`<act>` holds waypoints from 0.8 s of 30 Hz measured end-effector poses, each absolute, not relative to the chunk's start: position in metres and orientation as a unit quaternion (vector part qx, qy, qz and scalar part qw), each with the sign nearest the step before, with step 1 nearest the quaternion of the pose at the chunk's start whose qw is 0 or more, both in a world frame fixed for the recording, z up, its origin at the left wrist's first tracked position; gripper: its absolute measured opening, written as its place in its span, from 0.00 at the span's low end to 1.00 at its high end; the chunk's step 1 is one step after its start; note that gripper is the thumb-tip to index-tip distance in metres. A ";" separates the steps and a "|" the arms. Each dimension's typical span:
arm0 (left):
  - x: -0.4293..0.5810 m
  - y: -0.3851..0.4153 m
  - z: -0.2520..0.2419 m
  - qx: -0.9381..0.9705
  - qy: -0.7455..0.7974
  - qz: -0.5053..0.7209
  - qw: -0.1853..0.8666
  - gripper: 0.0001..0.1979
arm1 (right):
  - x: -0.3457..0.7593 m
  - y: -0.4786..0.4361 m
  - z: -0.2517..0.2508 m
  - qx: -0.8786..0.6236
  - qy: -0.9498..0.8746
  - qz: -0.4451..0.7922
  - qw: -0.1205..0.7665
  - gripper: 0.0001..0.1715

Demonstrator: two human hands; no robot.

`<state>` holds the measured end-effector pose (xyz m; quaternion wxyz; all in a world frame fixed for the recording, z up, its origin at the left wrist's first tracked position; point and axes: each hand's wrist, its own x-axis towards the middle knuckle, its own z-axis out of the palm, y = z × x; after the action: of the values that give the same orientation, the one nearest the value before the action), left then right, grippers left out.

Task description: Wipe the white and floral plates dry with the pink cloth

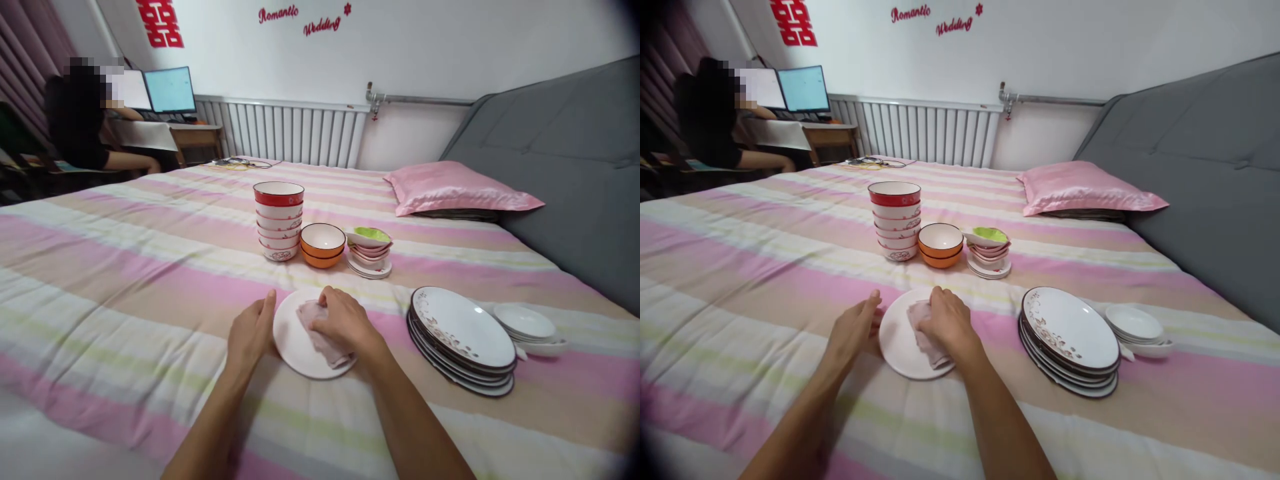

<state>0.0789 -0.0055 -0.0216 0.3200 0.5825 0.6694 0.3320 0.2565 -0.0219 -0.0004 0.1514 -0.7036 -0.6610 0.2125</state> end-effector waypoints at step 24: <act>-0.215 0.168 -0.048 0.697 0.716 -0.024 -0.025 0.32 | 0.247 -0.017 -0.021 -0.710 -0.670 0.184 0.109 0.19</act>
<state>-0.2155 0.1679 -0.0478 -0.0249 0.6971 0.7161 -0.0244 0.2469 -0.0168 -0.0208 0.1095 -0.7104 -0.6705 0.1841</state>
